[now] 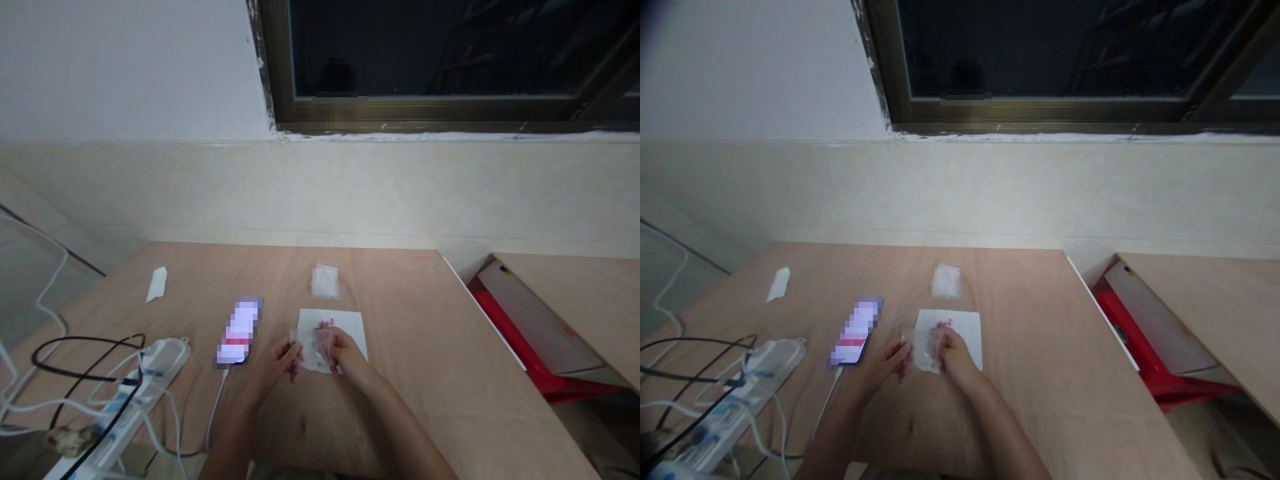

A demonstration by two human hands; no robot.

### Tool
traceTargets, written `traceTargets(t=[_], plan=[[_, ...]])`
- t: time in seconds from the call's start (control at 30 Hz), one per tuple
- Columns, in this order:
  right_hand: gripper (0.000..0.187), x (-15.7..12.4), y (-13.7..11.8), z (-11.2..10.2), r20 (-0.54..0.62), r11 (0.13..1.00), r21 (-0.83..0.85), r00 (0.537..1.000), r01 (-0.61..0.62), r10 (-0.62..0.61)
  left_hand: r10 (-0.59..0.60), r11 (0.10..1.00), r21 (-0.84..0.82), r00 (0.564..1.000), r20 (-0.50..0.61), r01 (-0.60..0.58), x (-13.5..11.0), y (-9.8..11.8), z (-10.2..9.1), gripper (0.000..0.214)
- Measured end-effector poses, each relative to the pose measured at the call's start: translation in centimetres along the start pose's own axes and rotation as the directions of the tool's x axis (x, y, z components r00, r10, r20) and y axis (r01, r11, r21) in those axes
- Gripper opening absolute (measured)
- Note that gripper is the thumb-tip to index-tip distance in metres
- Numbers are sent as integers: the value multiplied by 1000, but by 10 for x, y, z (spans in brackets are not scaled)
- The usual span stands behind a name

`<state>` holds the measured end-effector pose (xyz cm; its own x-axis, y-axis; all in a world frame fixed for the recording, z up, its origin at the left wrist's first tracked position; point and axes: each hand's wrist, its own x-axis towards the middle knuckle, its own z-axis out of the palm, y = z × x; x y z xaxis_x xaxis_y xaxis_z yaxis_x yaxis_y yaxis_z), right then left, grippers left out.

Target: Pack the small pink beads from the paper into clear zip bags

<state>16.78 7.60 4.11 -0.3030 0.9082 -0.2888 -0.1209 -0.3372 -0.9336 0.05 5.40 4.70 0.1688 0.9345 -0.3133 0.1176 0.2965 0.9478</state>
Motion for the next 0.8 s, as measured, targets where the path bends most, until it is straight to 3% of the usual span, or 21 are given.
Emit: traceTargets(t=[0.13,0.27,0.47,0.63,0.8], plan=[[24,-3,14,-4,-168,998,-34,984,57,-62,18,1000,-13,995,-102,-20,13,-24,-6,32],[34,-9,24,-3,-82,997,-68,996,34,-40,34,999,-10,986,-161,-36,16,-34,-9,31],[35,-9,34,-2,-103,991,-135,995,-17,3,-36,999,-14,981,-188,34,5,-24,-6,30],[35,-9,33,-4,-115,993,-117,993,-1,-12,-25,1000,-24,971,-240,19,-4,-11,-5,30],[36,-9,34,-7,-81,997,-80,997,-16,10,5,999,-44,977,-214,-15,-5,-4,-4,30]])
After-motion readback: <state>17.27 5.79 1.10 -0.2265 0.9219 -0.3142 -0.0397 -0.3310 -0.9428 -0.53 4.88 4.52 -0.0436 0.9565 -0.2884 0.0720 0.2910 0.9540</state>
